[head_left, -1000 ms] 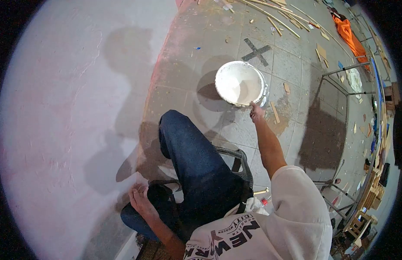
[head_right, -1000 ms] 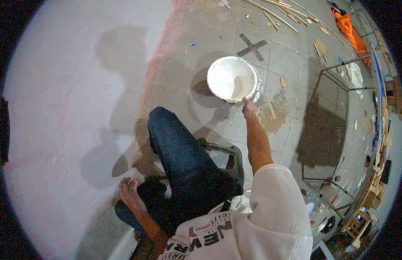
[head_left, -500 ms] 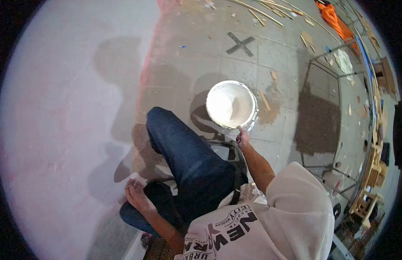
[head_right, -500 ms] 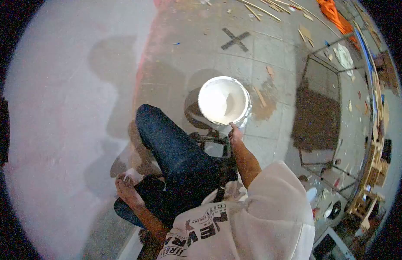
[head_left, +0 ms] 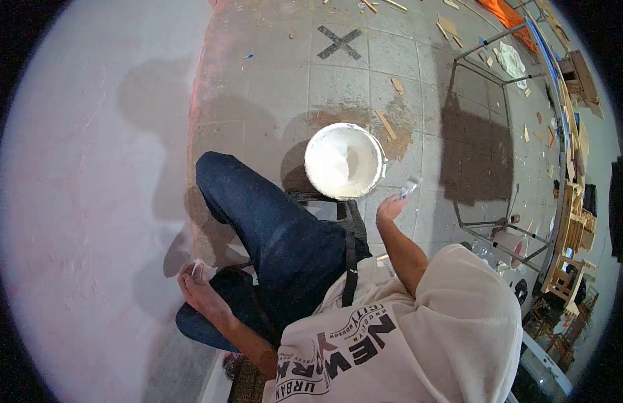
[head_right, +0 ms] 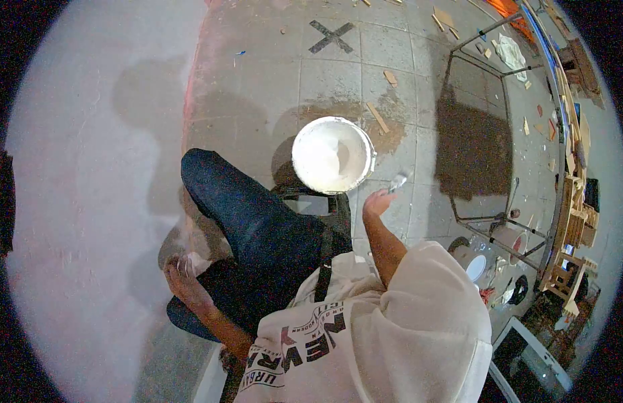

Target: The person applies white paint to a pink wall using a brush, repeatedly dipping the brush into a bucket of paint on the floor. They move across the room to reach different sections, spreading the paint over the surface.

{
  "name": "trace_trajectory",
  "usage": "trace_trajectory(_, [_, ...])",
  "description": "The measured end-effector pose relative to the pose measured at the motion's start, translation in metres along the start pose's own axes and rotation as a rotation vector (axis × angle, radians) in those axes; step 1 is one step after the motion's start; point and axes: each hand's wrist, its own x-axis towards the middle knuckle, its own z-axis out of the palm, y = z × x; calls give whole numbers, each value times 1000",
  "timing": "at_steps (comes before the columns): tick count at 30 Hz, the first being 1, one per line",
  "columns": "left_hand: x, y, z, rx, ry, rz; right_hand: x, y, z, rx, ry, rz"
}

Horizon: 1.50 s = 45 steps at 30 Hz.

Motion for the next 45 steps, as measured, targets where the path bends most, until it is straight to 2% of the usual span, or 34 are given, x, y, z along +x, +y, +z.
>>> trace_trajectory(2, [0, 2, 1, 4, -18, 40, 4, -43, -12, 221, -254, 96])
trace_trajectory(5, [-4, 5, -7, 220, -60, 110, 18, -93, -22, 193, -368, -581])
trace_trajectory(8, [-5, -1, -7, 358, -117, 237, 17, -131, -4, 350, -671, -460])
trace_trajectory(11, [-4, -2, -8, 36, -56, 98, 9, -157, 9, 278, -850, -332])
trace_trajectory(13, [-8, 1, -6, 49, -24, 81, 1, -161, 30, 260, -908, -328])
trace_trajectory(17, [2, -20, -19, -43, -86, 109, -11, -137, 83, 76, -901, -384])
trace_trajectory(21, [-3, -15, -9, -89, -42, 91, -28, -119, 109, -19, -886, -450])
trace_trajectory(27, [3, -17, -1, 11, -46, 72, -55, -103, 137, 2, -848, -490])
trace_trajectory(30, [8, -25, -4, 17, -55, 60, -73, -112, 135, 16, -837, -400])
trace_trajectory(36, [12, -31, -9, 62, -69, 20, -95, -110, 144, -46, -716, -440])
trace_trajectory(39, [12, -29, -10, 60, -70, 33, -100, -107, 144, -24, -745, -382])
trace_trajectory(42, [14, -29, -10, 42, -60, 14, -95, -96, 148, 58, -630, -419])
trace_trajectory(45, [12, -26, -8, 40, -63, 31, -86, -115, 116, 74, -515, -340])
